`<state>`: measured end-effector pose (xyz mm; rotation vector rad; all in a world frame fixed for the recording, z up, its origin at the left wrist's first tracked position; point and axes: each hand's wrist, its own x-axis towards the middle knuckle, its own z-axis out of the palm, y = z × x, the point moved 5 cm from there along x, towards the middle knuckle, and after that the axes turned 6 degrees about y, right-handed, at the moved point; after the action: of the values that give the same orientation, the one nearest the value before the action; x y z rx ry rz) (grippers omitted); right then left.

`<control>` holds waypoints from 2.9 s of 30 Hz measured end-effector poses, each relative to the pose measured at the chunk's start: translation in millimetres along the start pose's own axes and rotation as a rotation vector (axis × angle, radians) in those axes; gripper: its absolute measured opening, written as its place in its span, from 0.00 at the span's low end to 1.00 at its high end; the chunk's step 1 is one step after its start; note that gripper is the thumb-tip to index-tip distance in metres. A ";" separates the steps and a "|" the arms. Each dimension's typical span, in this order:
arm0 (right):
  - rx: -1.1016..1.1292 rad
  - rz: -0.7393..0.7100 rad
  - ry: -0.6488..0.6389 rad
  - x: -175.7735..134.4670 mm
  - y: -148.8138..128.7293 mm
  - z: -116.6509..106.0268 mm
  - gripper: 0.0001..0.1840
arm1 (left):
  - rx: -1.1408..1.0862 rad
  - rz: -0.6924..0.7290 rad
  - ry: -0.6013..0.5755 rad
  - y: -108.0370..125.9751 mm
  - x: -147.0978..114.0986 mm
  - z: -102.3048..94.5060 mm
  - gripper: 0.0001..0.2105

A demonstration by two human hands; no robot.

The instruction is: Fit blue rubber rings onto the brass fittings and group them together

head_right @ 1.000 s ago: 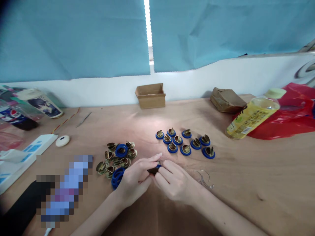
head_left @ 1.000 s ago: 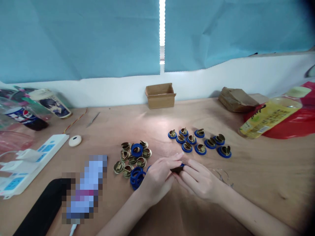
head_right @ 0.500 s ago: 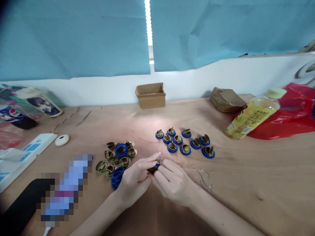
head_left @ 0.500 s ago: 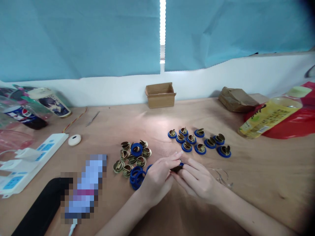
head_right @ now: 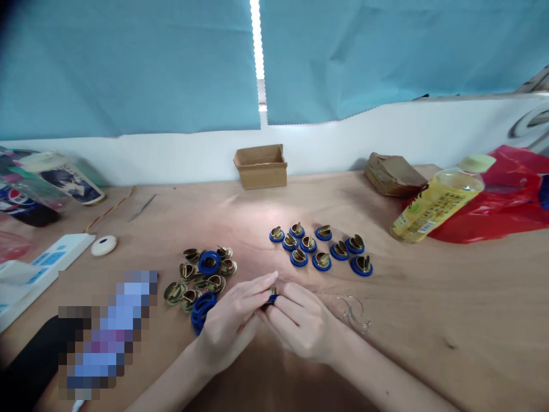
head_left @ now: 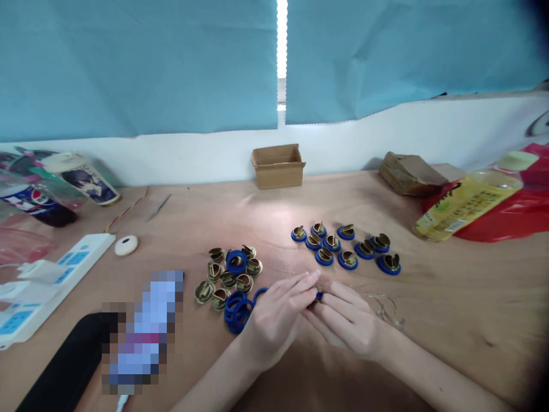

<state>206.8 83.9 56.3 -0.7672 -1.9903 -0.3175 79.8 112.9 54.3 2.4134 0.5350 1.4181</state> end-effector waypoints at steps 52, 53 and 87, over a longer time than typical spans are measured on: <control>0.962 1.370 -0.336 -37.1 50.8 44.5 0.10 | 0.171 -0.354 -0.170 -22.4 -4.0 12.9 0.16; 0.950 1.378 -0.327 -37.3 52.0 44.2 0.10 | 0.184 -0.370 -0.180 -22.6 -3.9 12.9 0.16; 0.111 0.445 -0.536 -15.8 41.3 24.3 0.12 | 0.381 -0.538 -0.499 -34.4 -16.5 26.1 0.12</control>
<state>221.8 121.9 26.8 -1.2898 -2.2193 0.2896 89.6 134.4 14.6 2.4829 1.2769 0.5033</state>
